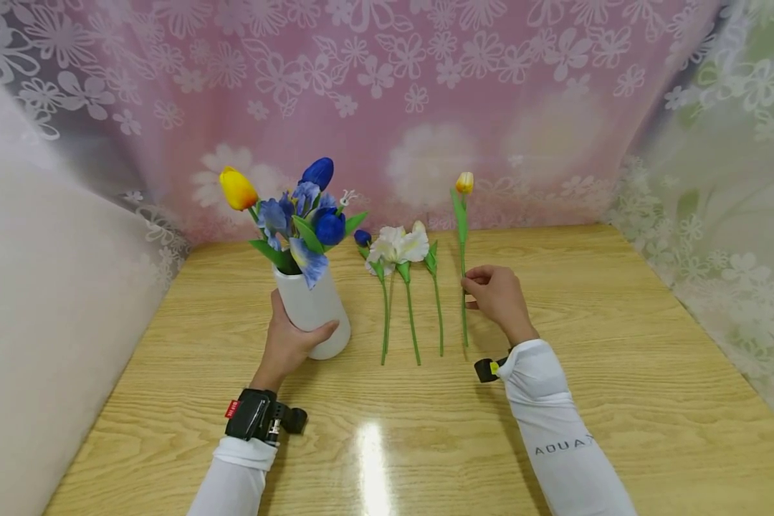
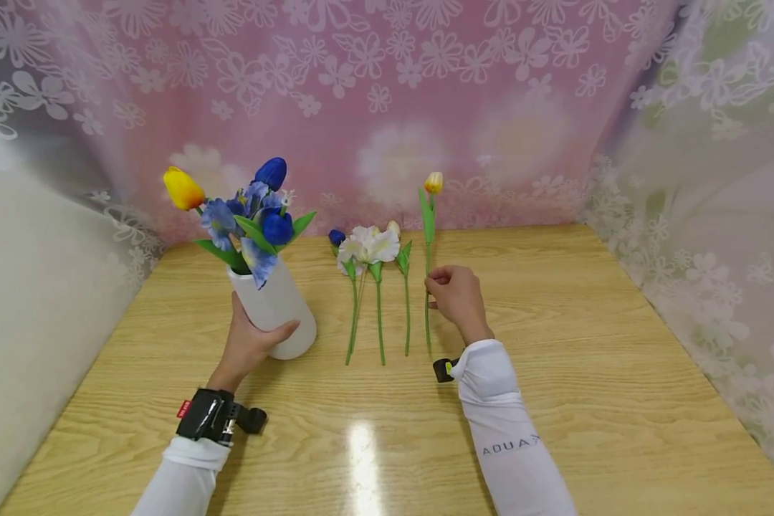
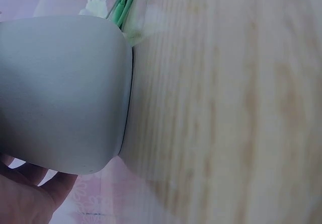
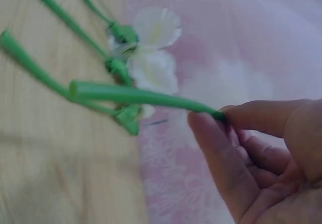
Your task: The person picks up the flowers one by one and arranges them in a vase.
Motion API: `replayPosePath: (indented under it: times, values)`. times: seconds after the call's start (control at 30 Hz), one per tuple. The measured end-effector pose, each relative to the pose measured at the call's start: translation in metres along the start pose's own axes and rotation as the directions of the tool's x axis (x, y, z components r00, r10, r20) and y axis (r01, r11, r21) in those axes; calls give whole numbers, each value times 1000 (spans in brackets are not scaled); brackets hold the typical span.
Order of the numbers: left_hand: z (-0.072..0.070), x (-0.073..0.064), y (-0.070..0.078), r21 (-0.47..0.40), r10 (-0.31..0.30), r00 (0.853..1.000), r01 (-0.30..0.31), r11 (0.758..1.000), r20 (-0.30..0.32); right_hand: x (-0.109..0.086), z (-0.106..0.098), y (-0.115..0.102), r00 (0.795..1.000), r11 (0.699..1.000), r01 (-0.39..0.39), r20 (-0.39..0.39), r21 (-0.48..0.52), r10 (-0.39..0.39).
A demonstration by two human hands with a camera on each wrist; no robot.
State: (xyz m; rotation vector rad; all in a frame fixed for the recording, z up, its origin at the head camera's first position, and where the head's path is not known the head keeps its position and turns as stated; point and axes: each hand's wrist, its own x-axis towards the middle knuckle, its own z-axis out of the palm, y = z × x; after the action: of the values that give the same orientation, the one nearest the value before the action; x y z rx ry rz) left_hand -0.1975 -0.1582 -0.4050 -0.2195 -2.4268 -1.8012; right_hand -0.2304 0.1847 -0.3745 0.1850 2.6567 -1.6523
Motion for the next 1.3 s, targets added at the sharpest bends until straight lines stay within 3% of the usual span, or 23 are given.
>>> replayPosePath:
  times: [0.17,0.33,0.5,0.73,0.83,1.1,1.2,1.3]
  values:
    - [-1,0,-1,0,16,1000,-16,1000,-4,-5,3,-15,988,986,148,-66,81,-143]
    - [-1,0,-1,-11,34,999,-34,999,0,-10,7,-36,939,931,334,-144,149,-313]
    - [-1,1,-1,-18,38,999,-38,999,9,-17,14,-61,866,843,493,-209,213,-454]
    - [-2,1,-1,-18,41,999,-41,999,2,-19,34,-102,731,682,682,-240,263,-638]
    - [-2,1,-1,-26,43,999,-43,999,3,-21,44,-118,680,620,732,-240,281,-693]
    - [-2,2,-3,-32,39,999,-39,999,6,-31,70,-143,580,492,798,-221,347,-784]
    - [-1,2,-3,-25,42,999,-42,999,5,-34,79,-151,557,470,812,-223,346,-800]
    - [-1,2,-2,-20,47,999,-47,999,2,-36,87,-158,552,457,812,-224,364,-803]
